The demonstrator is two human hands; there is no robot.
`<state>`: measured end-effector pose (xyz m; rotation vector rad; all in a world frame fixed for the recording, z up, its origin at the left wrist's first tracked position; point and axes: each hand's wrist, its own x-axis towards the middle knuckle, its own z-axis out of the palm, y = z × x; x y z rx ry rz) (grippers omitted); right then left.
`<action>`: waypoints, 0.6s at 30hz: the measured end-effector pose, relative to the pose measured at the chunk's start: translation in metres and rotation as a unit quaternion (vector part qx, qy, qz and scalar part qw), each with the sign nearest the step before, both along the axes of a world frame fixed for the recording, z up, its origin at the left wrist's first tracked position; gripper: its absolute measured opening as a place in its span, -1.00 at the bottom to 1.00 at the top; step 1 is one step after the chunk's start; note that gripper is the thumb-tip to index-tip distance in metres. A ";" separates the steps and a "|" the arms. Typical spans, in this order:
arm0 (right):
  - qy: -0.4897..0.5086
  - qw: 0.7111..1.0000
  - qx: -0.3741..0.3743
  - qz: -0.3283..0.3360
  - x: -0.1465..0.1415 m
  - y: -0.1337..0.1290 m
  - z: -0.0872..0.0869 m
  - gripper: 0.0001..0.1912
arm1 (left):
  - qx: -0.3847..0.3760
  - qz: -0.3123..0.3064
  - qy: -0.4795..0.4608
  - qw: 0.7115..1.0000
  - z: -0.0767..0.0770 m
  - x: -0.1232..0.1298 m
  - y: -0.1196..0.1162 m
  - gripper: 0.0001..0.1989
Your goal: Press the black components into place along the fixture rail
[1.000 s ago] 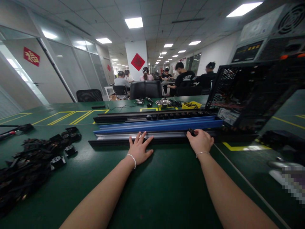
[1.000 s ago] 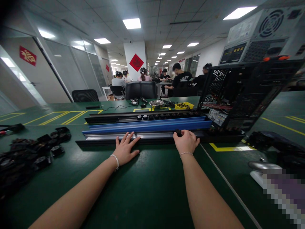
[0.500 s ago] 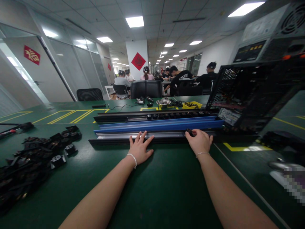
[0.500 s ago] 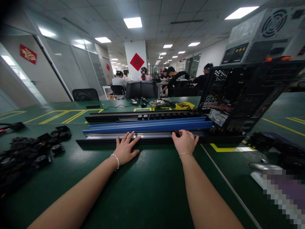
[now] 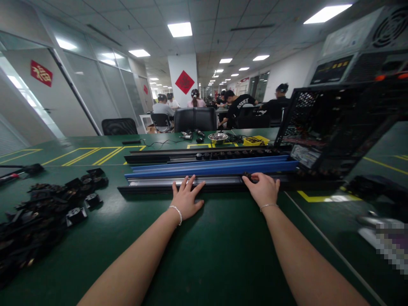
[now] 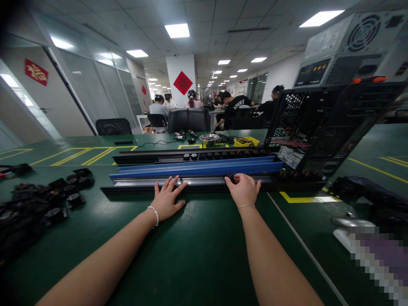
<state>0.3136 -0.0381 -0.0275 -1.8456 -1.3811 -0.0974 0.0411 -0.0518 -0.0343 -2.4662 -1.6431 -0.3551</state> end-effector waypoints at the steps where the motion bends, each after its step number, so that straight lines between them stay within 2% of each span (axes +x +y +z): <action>1: -0.001 1.000 -0.001 0.003 0.000 0.000 0.000 -0.63 | -0.001 0.000 -0.001 1.000 0.000 0.000 0.000 -0.32; 18: -0.026 0.998 0.029 0.057 -0.005 -0.001 0.000 -0.78 | 0.001 0.003 -0.003 1.000 0.002 0.001 -0.002 -0.30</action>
